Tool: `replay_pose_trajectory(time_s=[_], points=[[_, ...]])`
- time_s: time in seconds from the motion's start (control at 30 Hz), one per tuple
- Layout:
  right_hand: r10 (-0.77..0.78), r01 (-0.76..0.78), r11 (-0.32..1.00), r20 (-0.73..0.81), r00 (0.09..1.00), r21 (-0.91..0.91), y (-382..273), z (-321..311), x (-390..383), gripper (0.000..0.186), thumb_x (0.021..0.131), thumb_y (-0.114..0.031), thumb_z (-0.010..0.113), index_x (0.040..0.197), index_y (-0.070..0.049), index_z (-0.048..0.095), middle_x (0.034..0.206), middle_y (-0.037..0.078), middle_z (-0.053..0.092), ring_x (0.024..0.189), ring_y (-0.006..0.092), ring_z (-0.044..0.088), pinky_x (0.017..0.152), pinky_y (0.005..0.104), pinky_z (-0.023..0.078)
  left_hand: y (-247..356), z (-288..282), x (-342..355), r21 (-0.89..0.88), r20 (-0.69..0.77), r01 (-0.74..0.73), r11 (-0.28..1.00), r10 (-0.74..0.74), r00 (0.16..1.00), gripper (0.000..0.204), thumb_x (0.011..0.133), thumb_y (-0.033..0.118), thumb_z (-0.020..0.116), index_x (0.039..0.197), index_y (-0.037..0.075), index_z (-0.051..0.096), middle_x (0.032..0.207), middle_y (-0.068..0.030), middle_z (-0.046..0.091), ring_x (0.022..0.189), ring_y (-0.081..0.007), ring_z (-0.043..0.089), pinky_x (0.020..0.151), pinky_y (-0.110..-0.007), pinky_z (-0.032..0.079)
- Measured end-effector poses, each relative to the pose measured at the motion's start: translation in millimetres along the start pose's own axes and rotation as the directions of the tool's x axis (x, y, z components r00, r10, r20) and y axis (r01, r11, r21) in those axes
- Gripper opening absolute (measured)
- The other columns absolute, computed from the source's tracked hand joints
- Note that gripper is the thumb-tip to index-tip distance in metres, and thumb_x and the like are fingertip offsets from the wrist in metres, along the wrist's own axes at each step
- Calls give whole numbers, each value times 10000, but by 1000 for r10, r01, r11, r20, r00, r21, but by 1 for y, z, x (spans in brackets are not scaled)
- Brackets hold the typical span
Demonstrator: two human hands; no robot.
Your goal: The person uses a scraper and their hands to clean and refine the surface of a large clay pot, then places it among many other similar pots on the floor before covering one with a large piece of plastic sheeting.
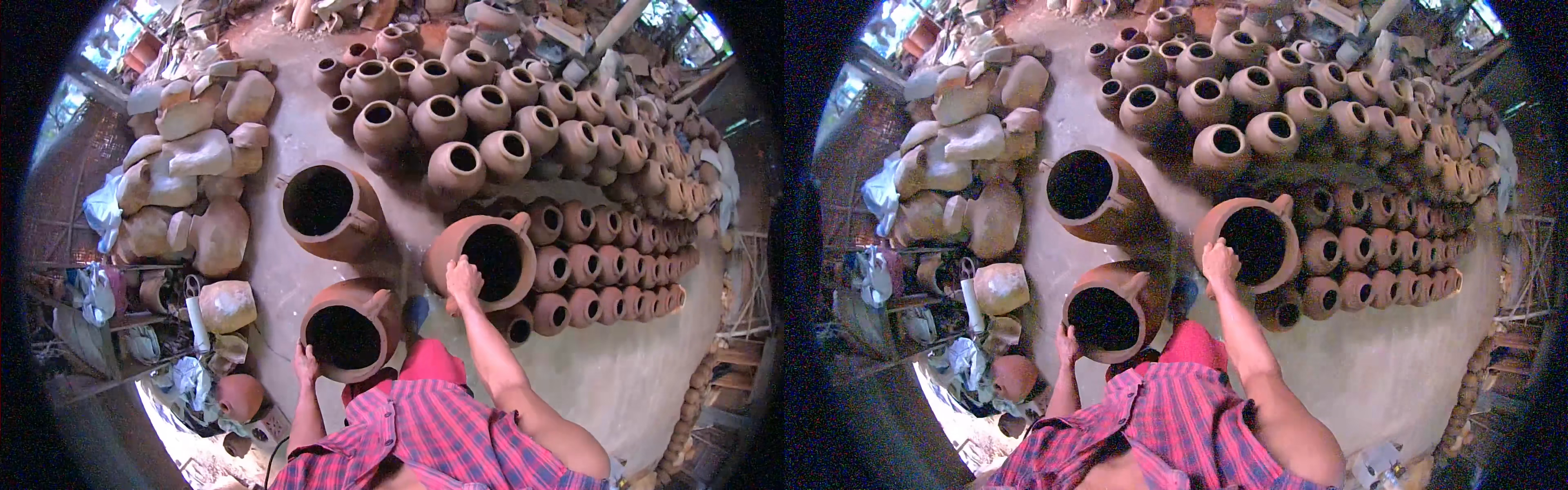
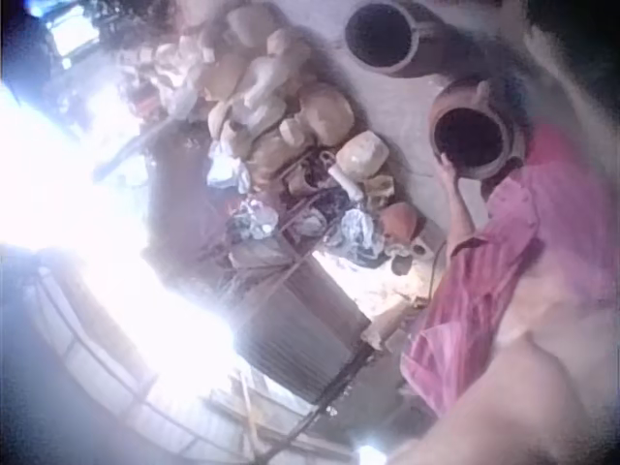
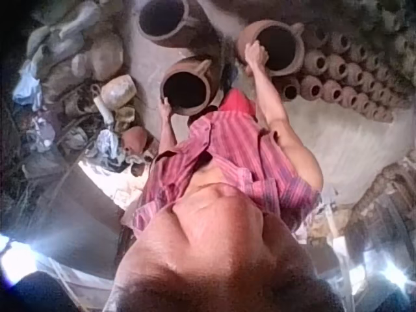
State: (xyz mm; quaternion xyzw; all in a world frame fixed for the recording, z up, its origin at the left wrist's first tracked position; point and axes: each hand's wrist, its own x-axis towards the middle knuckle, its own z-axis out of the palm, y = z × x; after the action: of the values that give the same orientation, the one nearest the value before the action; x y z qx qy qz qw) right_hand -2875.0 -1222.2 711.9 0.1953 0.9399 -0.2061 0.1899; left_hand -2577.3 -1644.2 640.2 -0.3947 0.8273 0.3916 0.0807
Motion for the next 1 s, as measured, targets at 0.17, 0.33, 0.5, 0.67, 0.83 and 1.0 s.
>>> replay_pose_trajectory(time_s=[0.17,0.33,0.5,0.67,0.83,1.0], points=[[-48,43,998,103,993,53,5,-1,-35,476,1038,-420,586,1384,-96,621,1297,300,691,1190,500,677,1030,620,532,-26,-10,-13,45,-29,3,999,-1,1000,494,1061,337,556,1436,20,610,1362,-259,684,1239,-418,665,1038,-503,507],[-279,422,876,-470,838,234,69,-6,-102,490,999,-214,620,1407,57,600,1398,281,645,1338,436,595,1150,460,478,-26,1,-14,125,-56,-80,989,87,995,557,1060,348,564,1477,-21,573,1391,-283,666,1279,-443,640,1100,-489,479],[-69,171,955,-379,923,242,170,21,-214,476,981,-244,685,1388,-3,627,1425,225,649,1299,419,625,1110,480,498,-38,-14,-9,93,65,-83,992,77,995,646,1036,364,617,1526,-44,511,1468,-306,604,1344,-425,606,1105,-483,487],[117,-51,962,-236,965,269,297,71,-285,479,942,-287,737,1314,8,683,1319,261,702,1258,419,657,1087,472,513,-27,-4,-43,-504,27,-6,864,22,999,796,954,390,754,1588,8,461,1498,-300,591,1374,-406,594,1119,-479,481],[184,-146,959,-144,972,241,361,84,-294,515,936,-318,744,1327,10,684,1270,282,724,1217,427,683,1061,473,528,36,-10,-73,-86,-214,-224,971,202,956,812,940,322,785,1615,30,440,1573,-275,532,1419,-411,557,1191,-447,433],[147,-78,920,-153,977,385,368,45,-209,562,949,-343,740,1362,27,655,1305,269,717,1233,402,687,1063,465,528,175,27,-119,49,-180,-437,898,439,880,765,940,265,785,1580,-5,467,1567,-278,532,1435,-404,543,1213,-441,418]])
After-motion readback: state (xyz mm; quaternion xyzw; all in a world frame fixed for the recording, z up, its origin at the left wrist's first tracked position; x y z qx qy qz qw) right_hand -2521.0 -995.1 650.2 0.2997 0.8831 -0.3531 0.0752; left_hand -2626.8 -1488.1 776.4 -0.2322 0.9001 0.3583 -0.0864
